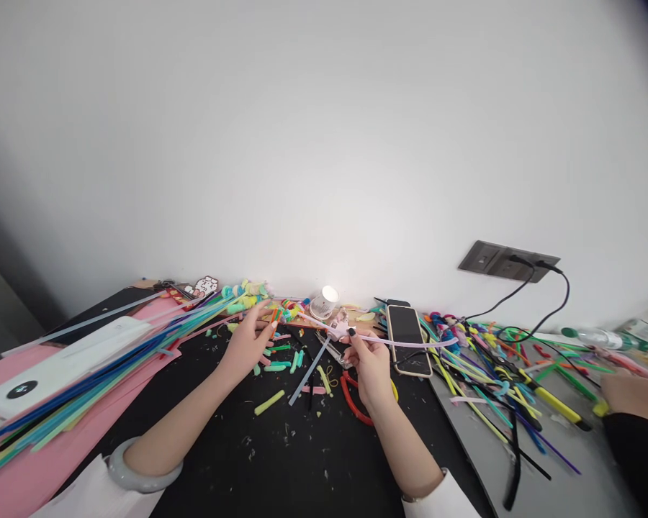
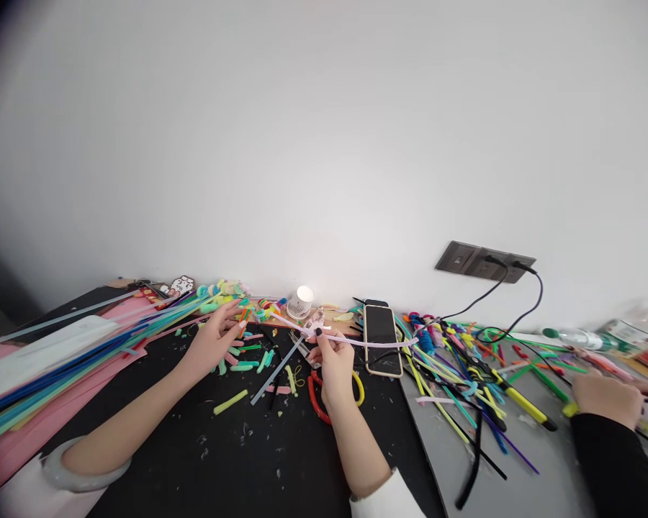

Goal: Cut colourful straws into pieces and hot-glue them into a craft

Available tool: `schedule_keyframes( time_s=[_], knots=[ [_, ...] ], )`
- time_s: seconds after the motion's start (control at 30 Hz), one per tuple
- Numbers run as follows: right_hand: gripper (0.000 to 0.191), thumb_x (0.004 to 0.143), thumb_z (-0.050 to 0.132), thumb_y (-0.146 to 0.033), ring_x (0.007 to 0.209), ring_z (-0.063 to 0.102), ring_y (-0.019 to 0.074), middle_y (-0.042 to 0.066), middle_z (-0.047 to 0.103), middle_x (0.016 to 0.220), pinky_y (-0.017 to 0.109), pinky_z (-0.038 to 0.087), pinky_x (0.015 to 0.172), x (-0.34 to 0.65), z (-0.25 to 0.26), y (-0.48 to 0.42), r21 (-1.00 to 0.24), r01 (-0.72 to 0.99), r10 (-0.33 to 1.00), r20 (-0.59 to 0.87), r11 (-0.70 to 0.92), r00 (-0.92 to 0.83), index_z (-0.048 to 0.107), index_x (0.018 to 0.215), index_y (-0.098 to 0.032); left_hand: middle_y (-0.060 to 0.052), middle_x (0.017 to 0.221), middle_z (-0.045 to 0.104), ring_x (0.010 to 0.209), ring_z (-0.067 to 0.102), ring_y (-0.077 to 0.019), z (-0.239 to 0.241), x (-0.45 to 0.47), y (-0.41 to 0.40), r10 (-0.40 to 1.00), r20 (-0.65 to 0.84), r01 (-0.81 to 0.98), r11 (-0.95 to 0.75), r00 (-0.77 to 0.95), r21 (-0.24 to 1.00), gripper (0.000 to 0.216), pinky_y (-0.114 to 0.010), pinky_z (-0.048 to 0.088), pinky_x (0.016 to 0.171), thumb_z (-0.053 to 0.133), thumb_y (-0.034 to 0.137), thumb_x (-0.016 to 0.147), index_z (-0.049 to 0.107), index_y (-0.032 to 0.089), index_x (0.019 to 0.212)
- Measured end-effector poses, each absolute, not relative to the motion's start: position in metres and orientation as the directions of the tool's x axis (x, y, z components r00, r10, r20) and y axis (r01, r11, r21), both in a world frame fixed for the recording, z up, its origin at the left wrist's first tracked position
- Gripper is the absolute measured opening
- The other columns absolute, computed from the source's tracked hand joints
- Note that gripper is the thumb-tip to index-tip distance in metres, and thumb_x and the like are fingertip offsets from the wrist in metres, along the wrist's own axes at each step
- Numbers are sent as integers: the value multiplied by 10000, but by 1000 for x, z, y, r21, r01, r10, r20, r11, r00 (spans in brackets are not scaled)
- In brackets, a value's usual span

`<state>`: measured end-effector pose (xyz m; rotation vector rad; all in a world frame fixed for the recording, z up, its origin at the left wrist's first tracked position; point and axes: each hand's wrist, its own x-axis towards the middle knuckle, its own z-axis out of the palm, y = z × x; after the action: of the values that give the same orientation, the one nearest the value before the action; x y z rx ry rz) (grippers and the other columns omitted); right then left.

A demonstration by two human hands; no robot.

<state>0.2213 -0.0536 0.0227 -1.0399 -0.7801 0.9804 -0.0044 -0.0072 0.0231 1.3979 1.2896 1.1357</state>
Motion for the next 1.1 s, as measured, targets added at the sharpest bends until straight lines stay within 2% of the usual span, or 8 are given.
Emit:
schedule_keyframes(
  time_s=[0.2,0.3,0.43,0.6,0.7,0.83,0.97,1.1],
  knots=[
    [375,605,838,-428,424,503,80,2,665,659,209,368,410,221,21,-52,-934,-300,917,66,196,392,600,756,-180,-132,1420,555,1100,665,-321,17,-7,-2,995,-42,-8,42,86,999,553,-297,607,610,654,414,820,534,253,1335],
    [378,603,833,-433,417,499,77,-1,662,650,206,366,408,221,22,-52,-931,-304,913,69,204,403,594,748,-179,-129,1351,607,1082,672,-290,16,-5,-3,988,-52,-70,62,144,996,491,-263,589,594,643,372,831,555,241,1296],
    [367,621,823,-430,413,494,75,-4,661,643,202,357,407,221,21,-53,-934,-293,913,73,203,401,587,749,-180,-118,1185,672,1043,675,-308,18,-2,-7,981,-42,51,33,188,998,463,-227,509,390,658,430,792,549,224,1193],
    [378,609,832,-435,401,484,71,-21,637,605,192,324,398,222,19,-52,-936,-288,912,75,204,402,585,739,-179,-111,1045,694,926,687,-302,22,-2,-7,992,-50,145,33,118,989,436,-283,557,402,667,459,749,498,207,1062],
    [388,608,835,-437,401,479,69,-27,628,598,191,317,397,222,19,-51,-939,-280,914,77,201,399,579,741,-178,-135,1157,667,834,698,-281,21,-4,-5,999,-12,163,5,42,987,468,-299,561,388,684,469,744,485,213,1081],
    [399,611,830,-454,397,463,68,-29,620,593,198,311,393,221,21,-52,-946,-260,911,75,194,406,573,735,-175,-173,1396,502,691,714,-215,18,-7,-4,999,32,260,-22,-37,965,346,-298,562,376,621,400,839,493,205,1095],
    [415,600,832,-464,395,456,70,-30,618,584,200,310,388,221,20,-52,-944,-265,904,70,197,421,576,751,-174,-174,1312,517,654,717,-210,18,-9,-5,995,66,323,-41,-68,945,257,-286,556,363,580,350,875,514,187,1062],
    [416,605,827,-468,403,461,73,-23,628,600,203,317,392,222,17,-51,-936,-285,902,68,206,427,571,755,-178,-142,1161,605,694,720,-248,20,-8,-8,992,110,278,-88,-61,957,333,-302,556,363,590,427,853,541,195,1087]
  ],
)
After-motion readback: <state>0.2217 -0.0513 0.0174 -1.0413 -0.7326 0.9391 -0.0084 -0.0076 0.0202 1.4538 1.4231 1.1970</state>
